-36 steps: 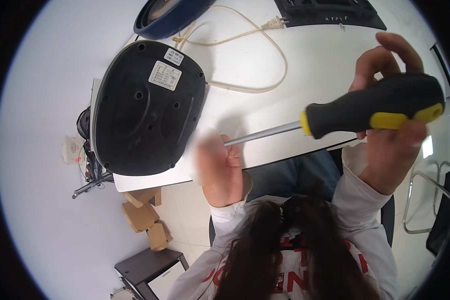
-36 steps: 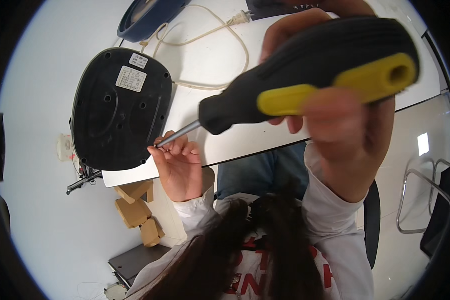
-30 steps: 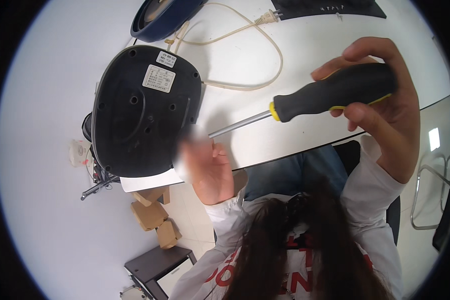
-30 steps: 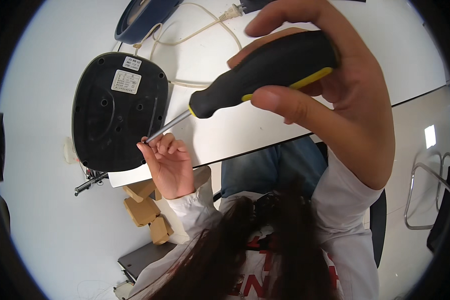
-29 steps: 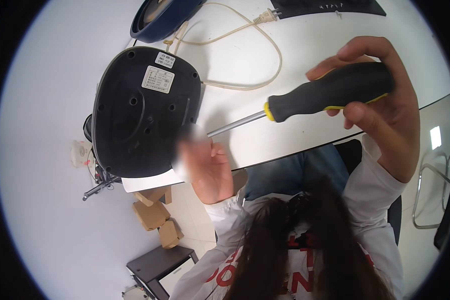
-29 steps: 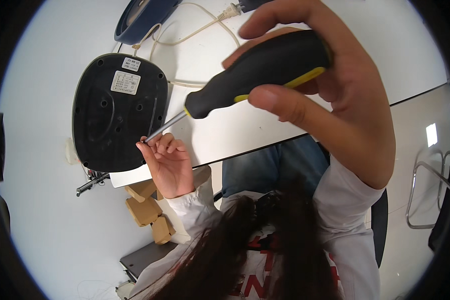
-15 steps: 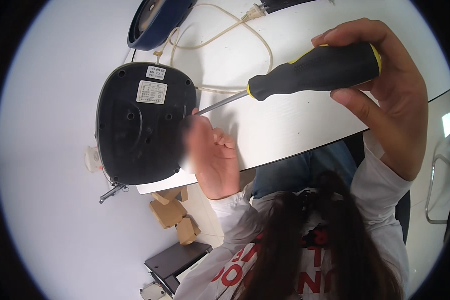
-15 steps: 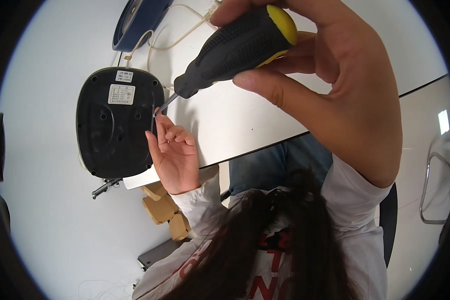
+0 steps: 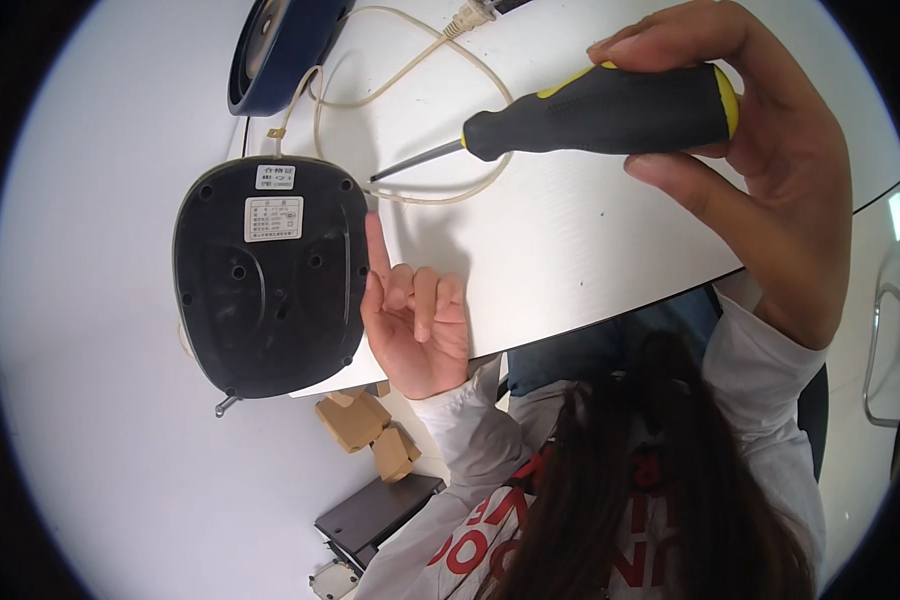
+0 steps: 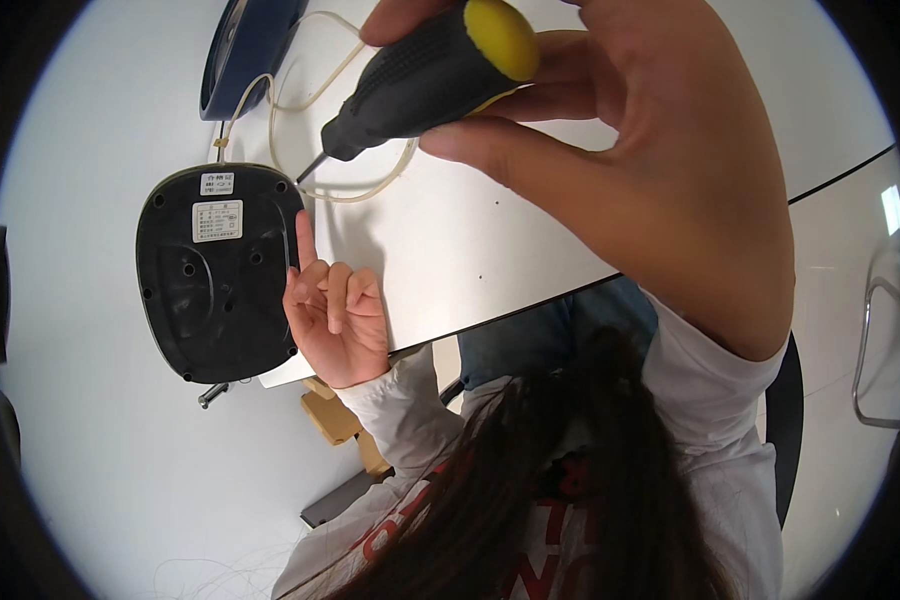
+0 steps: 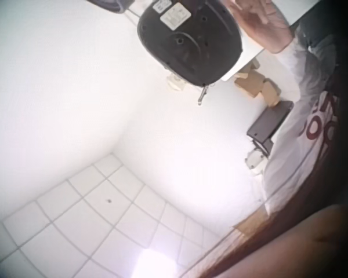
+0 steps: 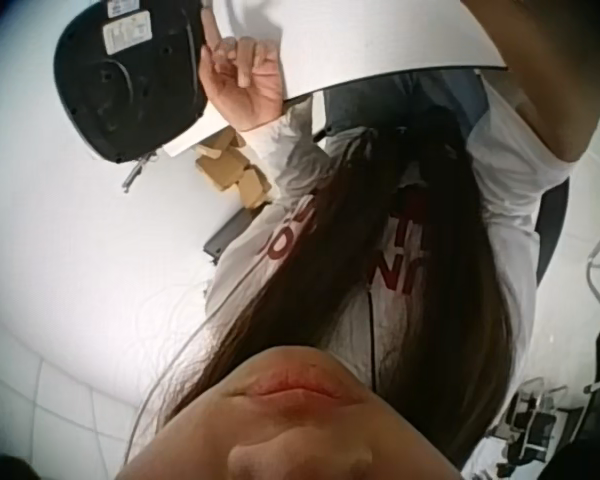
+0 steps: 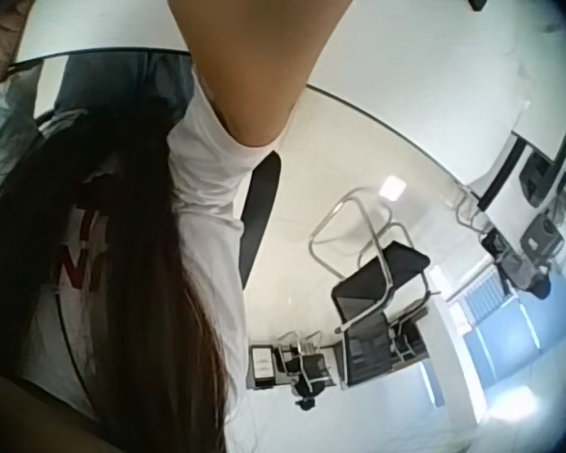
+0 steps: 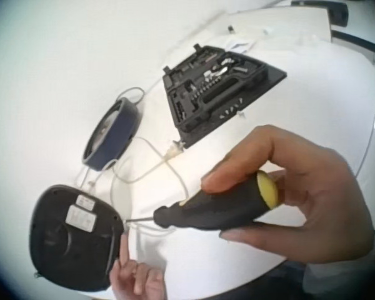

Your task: The person uses a screwdriver to remove screws from the base of a small white fan. They then lift the fan head to expose the motor and continue unscrewing components from the fan's neck.

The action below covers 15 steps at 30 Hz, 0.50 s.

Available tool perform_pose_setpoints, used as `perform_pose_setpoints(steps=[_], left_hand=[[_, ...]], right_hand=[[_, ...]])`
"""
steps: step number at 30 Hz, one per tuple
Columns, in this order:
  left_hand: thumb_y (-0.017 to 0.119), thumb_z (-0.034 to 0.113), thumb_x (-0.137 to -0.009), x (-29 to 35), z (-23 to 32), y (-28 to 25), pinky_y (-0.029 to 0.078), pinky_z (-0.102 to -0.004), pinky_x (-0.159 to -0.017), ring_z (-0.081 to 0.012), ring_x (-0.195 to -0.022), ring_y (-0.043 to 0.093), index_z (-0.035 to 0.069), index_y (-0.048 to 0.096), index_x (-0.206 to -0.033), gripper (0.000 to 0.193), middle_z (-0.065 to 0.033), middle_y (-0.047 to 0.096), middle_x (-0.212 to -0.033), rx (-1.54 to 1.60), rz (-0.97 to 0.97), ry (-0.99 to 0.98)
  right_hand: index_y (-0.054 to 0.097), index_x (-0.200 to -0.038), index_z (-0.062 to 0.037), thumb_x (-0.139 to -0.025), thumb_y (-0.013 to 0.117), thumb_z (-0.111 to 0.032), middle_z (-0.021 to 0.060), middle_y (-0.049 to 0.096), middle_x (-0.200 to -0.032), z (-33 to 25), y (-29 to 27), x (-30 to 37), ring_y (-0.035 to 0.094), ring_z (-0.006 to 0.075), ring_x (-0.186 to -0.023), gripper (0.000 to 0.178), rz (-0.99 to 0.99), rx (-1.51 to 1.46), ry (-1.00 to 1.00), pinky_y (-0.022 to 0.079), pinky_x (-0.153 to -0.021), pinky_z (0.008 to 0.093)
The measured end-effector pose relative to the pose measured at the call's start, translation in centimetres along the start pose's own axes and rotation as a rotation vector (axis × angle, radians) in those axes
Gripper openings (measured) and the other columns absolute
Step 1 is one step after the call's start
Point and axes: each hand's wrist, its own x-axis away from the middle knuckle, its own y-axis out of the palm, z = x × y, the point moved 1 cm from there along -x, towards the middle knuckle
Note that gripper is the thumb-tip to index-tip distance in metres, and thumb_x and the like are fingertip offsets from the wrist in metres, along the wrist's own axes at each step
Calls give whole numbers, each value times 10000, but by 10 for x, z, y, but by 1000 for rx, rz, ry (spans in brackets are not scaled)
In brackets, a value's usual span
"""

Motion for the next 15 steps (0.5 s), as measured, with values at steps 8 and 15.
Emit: perform_pose_setpoints(steps=[8, 15], left_hand=[[349, 189, -949, -3, 0, -3, 296, -230, -552, -58, -431, 322, 59, 177, -1414, 513, 66, 563, -683, 187, -88, -54], [343, 212, -958, -2, 1, -7, 294, -226, -550, -56, -425, 314, 88, 190, -1414, 497, 80, 572, -701, 253, -85, -59]], right_hand=[[467, -1064, -10, -720, 654, 83, 131, 524, -1062, 8, 2, -2, 575, 216, -1018, 403, -77, -203, 95, 533, -843, 309], [457, -1066, -11, -739, 637, 78, 131, 516, -1074, 0, 6, -6, 572, 209, -1025, 383, -116, -146, 87, 542, -819, 300]])
